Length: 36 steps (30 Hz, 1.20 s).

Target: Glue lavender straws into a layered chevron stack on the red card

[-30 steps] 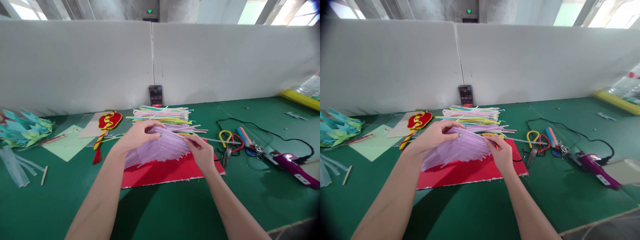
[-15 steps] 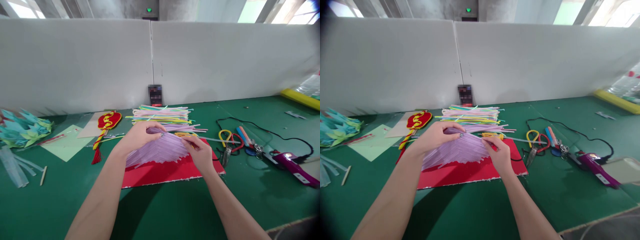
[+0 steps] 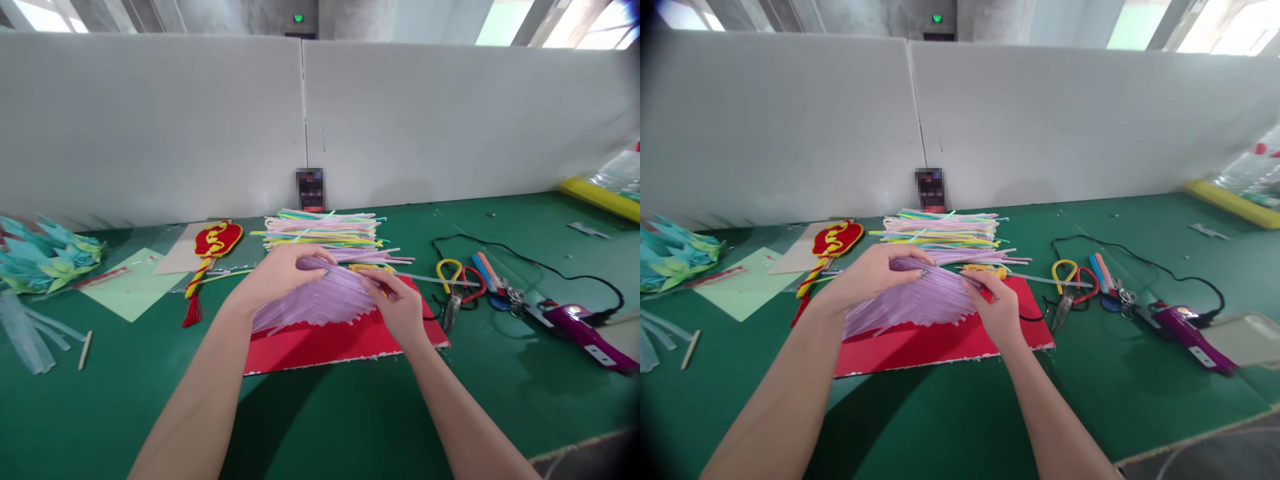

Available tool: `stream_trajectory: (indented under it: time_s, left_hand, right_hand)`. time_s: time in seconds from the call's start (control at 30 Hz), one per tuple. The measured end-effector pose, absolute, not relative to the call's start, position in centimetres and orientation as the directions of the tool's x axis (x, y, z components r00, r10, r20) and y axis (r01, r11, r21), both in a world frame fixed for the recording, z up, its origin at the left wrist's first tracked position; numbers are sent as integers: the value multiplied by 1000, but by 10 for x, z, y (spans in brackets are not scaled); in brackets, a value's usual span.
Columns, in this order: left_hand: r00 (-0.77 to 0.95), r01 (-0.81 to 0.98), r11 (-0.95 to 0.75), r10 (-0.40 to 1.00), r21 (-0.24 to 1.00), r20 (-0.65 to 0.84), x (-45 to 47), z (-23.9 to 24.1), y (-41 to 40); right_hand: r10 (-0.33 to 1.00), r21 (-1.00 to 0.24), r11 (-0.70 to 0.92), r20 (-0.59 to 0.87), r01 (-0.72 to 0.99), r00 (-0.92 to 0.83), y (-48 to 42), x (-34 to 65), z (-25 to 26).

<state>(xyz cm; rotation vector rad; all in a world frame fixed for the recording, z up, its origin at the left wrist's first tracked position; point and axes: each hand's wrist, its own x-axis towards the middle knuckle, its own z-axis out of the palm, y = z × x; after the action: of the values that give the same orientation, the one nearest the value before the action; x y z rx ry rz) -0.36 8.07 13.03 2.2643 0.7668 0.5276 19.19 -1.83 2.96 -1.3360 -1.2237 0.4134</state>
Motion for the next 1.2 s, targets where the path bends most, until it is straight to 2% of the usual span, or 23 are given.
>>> stream_trajectory:
  time_s: [0.27,0.53,0.8,1.07,1.2]
  left_hand:
    - [766,335,-563,629,756,129,-3,128,81]
    - [756,361,-556,645,749,115,-3,127,81]
    - [749,370,-550,654,749,110,-1,130,79]
    - [742,377,-542,662,751,106,-1,129,77]
    - [735,381,-535,670,754,104,-1,129,77]
  right_hand:
    - [830,-801,362,510,477,226,-21,191,29]
    - [813,-773,384,542,505,213,-20,190,31]
    - [832,-816,329,489,475,263,-21,187,31]
    - [882,-911,193,323,363,342,-18,187,27]
    - [897,-924,188,300,333,326,-18,188,28]
